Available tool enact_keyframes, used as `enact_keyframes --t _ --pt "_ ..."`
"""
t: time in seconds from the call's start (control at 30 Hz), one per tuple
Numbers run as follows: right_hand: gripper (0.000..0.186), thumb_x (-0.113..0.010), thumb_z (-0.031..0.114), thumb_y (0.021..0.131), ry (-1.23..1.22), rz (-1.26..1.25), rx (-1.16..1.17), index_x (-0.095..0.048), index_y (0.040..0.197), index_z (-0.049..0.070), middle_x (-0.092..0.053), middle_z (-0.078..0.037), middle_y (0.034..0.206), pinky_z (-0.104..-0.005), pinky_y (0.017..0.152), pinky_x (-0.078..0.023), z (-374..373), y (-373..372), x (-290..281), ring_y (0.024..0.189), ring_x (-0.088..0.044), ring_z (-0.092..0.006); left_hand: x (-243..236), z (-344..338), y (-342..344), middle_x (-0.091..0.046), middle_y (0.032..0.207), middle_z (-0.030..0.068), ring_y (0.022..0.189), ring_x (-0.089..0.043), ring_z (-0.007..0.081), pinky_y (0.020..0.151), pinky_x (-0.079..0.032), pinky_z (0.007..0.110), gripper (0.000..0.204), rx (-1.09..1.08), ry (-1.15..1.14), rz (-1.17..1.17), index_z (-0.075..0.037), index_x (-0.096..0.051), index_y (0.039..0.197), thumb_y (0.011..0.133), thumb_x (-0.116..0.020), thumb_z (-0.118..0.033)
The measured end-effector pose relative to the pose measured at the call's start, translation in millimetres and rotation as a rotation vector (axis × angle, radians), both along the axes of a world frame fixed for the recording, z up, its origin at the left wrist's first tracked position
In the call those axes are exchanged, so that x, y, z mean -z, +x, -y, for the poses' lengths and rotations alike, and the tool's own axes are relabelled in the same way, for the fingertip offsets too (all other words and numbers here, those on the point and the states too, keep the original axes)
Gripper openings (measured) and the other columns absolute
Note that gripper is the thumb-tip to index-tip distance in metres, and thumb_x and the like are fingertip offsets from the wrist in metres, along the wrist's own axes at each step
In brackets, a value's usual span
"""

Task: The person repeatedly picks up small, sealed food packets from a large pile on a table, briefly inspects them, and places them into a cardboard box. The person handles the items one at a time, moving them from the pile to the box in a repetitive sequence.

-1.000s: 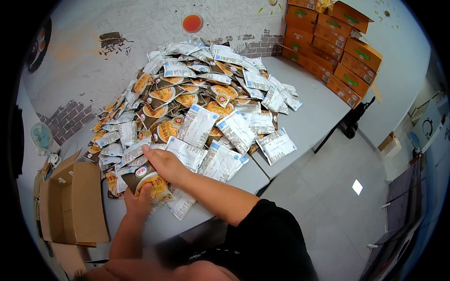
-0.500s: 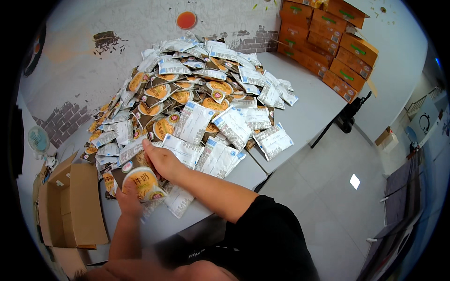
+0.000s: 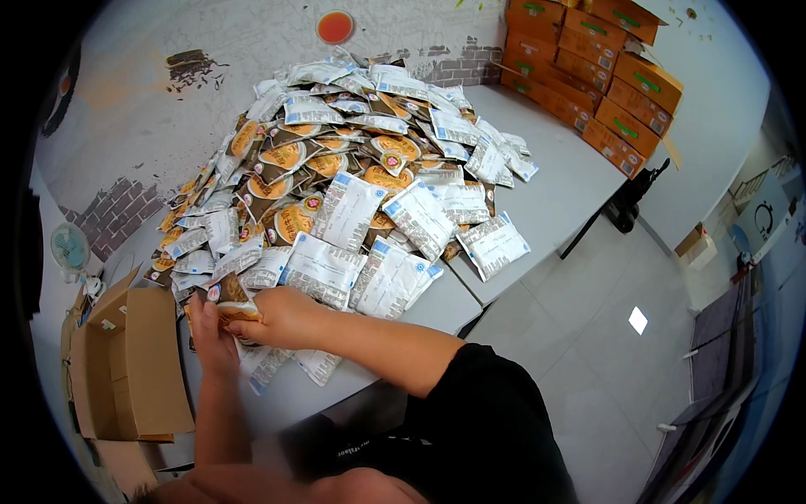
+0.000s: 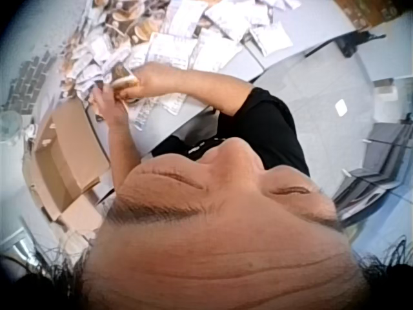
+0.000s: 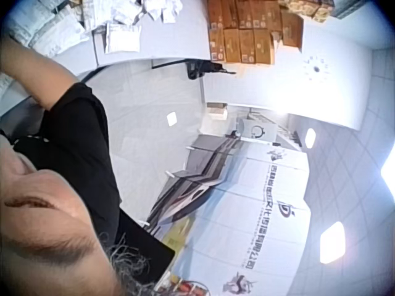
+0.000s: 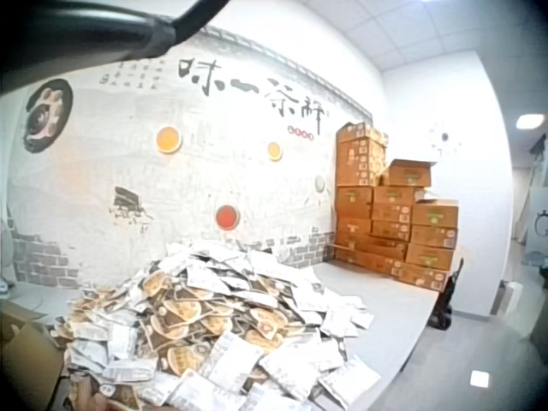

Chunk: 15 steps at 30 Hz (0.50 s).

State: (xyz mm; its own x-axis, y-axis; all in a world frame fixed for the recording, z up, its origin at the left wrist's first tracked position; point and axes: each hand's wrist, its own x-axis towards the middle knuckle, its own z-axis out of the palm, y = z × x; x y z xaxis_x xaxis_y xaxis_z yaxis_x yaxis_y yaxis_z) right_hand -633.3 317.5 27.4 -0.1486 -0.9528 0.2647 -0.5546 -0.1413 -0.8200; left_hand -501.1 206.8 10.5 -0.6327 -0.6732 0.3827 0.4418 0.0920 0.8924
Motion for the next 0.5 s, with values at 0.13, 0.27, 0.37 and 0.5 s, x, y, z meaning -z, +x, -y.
enact_keyframes --t 0.13,0.27,0.37,0.5 --pt "0.047 -0.059 0.050 0.084 0.100 -0.208 0.022 -0.065 0.082 0.003 -0.062 -0.021 0.072 -0.0449 0.064 -0.048 -1.2 6.0 -2.8 0.069 -0.061 -0.0385 -9.4 -4.3 -1.8 -0.053 0.096 0.0052 0.087 -0.052 0.0106 0.079 -0.044 0.026 0.027 -0.113 0.042 0.024 -0.003 -0.050 0.110 0.096 -0.045 -0.026" --pt "0.052 -0.059 0.051 0.084 0.032 -0.249 -0.074 -0.063 0.078 0.000 -0.061 -0.021 0.069 -0.0439 0.064 -0.048 0.6 12.7 8.4 0.068 -0.060 -0.0389 -2.8 1.6 1.0 -0.051 0.077 0.0003 0.071 -0.050 0.0071 0.064 -0.043 0.022 0.032 -0.189 0.185 0.045 -0.006 -0.054 0.086 0.099 -0.043 -0.033" --pt "0.052 -0.059 0.051 0.084 -0.024 -0.265 -0.090 -0.062 0.077 0.000 -0.061 -0.020 0.068 -0.0440 0.063 -0.048 0.7 11.9 10.8 0.067 -0.060 -0.0388 -3.4 6.4 3.4 -0.052 0.077 0.0017 0.069 -0.051 0.0090 0.065 -0.043 0.024 0.036 -0.135 0.266 -0.007 -0.007 -0.054 0.083 0.099 -0.043 -0.037" --pt "0.051 -0.059 0.051 0.084 -0.017 -0.230 0.003 -0.062 0.076 0.001 -0.060 -0.020 0.068 -0.0440 0.061 -0.048 2.8 11.7 12.1 0.065 -0.059 -0.0390 -20.6 -10.8 0.2 -0.055 0.081 0.0030 0.077 -0.054 0.0107 0.069 -0.045 0.026 0.033 -0.019 0.379 -0.044 -0.006 -0.053 0.092 0.099 -0.043 -0.037"
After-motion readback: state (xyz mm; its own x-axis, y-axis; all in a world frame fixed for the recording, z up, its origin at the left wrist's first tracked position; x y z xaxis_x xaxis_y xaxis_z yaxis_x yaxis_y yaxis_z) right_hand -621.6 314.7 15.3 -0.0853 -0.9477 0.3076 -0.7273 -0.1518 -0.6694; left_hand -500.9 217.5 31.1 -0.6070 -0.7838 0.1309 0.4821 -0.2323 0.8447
